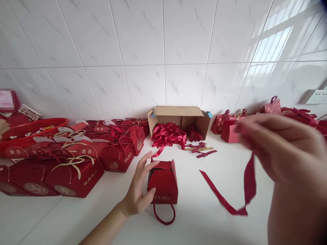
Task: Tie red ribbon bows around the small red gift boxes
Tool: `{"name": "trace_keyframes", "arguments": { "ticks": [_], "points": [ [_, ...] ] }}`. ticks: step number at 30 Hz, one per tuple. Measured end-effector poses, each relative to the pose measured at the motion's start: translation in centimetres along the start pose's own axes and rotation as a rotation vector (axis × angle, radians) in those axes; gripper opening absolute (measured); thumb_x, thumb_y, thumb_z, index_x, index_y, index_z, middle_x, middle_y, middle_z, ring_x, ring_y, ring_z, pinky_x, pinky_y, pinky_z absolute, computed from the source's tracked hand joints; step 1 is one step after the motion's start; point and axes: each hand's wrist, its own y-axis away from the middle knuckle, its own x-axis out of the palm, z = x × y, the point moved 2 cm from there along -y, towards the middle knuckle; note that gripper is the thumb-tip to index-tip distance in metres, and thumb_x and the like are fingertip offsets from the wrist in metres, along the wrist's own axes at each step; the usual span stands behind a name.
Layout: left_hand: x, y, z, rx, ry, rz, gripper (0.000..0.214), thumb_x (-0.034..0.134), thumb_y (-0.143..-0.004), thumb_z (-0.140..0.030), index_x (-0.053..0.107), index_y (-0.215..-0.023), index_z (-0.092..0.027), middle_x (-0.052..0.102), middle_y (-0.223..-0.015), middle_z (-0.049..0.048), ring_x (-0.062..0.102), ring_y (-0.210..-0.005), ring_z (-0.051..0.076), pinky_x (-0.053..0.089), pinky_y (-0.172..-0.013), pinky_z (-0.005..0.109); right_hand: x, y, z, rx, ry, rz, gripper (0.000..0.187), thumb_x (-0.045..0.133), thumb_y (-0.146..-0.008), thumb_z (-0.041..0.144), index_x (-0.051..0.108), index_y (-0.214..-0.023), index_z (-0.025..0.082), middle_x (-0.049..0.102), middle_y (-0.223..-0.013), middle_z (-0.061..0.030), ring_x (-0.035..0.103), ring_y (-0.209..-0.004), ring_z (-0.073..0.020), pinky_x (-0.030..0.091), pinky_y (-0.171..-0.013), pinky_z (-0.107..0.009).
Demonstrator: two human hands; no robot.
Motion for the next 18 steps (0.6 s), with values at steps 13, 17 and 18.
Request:
{"name": "trace_keyframes", "arguments": {
  "ticks": [13,17,18],
  "points": [
    [0.0,-0.2,-0.5,-0.127,-0.2,0.096,0.04,0.036,-0.089,-0.011,0.061,-0.118,-0.024,0.041,-0.143,0.0068,0.039,-0.132,0.026,0.039,-0.107,0.044,7.8,-1.6,-4.6,0.366,-0.002,0.881,0.013,0.058,-0.078,0.018,0.055,-0.09,0.021,0.07,-0.083,-0.0016,0.062,-0.064,-0.0123,0.048,-0.06,-0.026],
    [-0.3,-0.3,-0.4,-0.121,-0.234,0.121,0.04,0.037,-0.086,-0.009,0.064,-0.113,-0.022,0.048,-0.138,0.0068,0.041,-0.131,0.027,0.041,-0.106,0.043,8.2,-1.6,-5.1,0.353,-0.034,0.943,0.009,0.059,-0.077,0.02,0.062,-0.085,0.019,0.069,-0.085,-0.0025,0.064,-0.067,-0.0128,0.047,-0.06,-0.024],
    [-0.3,-0.3,-0.4,-0.115,-0.237,0.126,0.04,0.037,-0.086,-0.009,0.064,-0.113,-0.022,0.049,-0.137,0.0066,0.042,-0.13,0.027,0.041,-0.106,0.043,8.3,-1.6,-5.3,0.357,-0.036,0.963,0.009,0.059,-0.077,0.021,0.063,-0.085,0.019,0.069,-0.084,-0.0023,0.065,-0.068,-0.0131,0.046,-0.06,-0.023]
  ]
}}
